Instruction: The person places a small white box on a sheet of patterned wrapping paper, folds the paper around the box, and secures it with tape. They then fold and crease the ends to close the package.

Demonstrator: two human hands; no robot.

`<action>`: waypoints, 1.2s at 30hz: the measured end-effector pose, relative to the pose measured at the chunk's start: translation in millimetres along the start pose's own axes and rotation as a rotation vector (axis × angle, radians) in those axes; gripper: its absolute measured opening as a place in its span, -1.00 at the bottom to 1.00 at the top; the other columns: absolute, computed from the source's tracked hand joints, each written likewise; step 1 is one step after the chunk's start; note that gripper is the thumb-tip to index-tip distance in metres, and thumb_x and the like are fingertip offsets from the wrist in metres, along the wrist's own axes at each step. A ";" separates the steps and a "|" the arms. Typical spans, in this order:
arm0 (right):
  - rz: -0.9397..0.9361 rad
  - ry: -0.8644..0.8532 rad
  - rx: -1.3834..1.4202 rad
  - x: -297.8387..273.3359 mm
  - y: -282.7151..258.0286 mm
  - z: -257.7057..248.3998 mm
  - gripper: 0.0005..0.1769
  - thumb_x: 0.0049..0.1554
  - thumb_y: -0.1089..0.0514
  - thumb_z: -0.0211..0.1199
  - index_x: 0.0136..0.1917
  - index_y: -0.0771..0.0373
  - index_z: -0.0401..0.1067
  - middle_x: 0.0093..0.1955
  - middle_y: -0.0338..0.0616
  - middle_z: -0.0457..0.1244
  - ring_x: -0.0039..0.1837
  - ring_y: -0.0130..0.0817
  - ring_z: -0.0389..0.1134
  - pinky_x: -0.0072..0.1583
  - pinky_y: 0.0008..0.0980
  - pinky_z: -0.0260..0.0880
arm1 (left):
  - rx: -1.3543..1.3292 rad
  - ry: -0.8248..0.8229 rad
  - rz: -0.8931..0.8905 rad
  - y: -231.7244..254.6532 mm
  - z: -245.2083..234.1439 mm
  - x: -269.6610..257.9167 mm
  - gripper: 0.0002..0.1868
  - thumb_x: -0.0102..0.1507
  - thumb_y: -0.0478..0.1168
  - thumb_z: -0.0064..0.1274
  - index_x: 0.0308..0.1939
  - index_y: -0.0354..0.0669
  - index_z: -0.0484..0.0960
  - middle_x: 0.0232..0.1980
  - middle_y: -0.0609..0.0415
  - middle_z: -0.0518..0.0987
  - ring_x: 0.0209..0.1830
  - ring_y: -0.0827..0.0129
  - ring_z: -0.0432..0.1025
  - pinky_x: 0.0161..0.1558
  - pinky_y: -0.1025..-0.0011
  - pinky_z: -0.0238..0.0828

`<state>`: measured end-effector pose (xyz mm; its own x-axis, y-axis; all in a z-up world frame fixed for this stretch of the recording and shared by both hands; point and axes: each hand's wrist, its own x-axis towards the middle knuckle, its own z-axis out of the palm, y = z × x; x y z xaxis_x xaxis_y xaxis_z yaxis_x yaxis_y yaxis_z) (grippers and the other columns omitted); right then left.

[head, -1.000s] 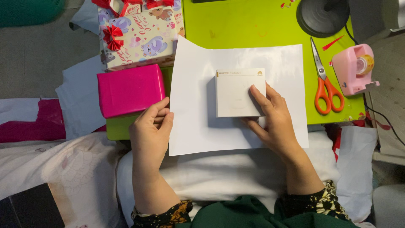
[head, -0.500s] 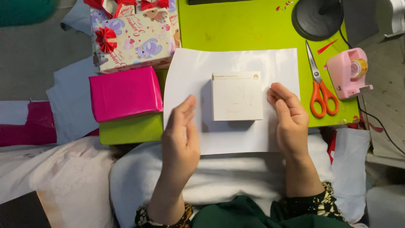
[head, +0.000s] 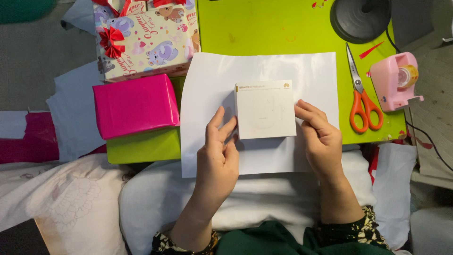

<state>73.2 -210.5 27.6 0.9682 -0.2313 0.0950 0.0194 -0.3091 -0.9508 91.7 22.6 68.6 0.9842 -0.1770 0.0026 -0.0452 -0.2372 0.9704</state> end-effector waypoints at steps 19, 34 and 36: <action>0.005 0.030 0.148 -1.2 -4.5 4.0 -0.61 0.35 0.35 -0.02 0.39 0.32 0.40 0.40 0.10 0.30 0.48 -0.25 0.30 0.52 -0.37 0.24 | 0.256 0.128 0.039 5.6 -10.9 -0.4 -0.39 0.31 -0.44 -0.06 0.45 -0.35 0.20 0.21 -0.25 0.60 0.06 0.06 0.58 0.01 0.26 0.50; -0.386 -0.066 -0.364 -5.4 -28.7 36.3 -0.22 -0.06 0.26 0.55 0.41 0.25 0.35 0.60 0.50 -0.13 0.63 0.26 0.00 0.47 -0.08 0.28 | 0.745 0.286 -0.060 -8.7 -46.1 -3.0 -0.61 0.30 -0.19 0.15 0.11 -0.33 0.43 -0.01 -0.25 0.56 0.02 -0.09 0.46 0.02 0.12 0.42; -0.380 -0.056 -0.357 -7.2 -29.1 37.1 -0.21 -0.05 0.25 0.56 0.42 0.25 0.35 0.61 0.49 -0.12 0.62 0.24 0.06 0.44 -0.13 0.33 | 0.704 0.304 -0.088 -7.6 -47.2 -0.9 -0.60 0.29 -0.18 0.16 0.12 -0.31 0.45 -0.07 -0.18 0.58 -0.06 -0.02 0.49 -0.04 0.15 0.44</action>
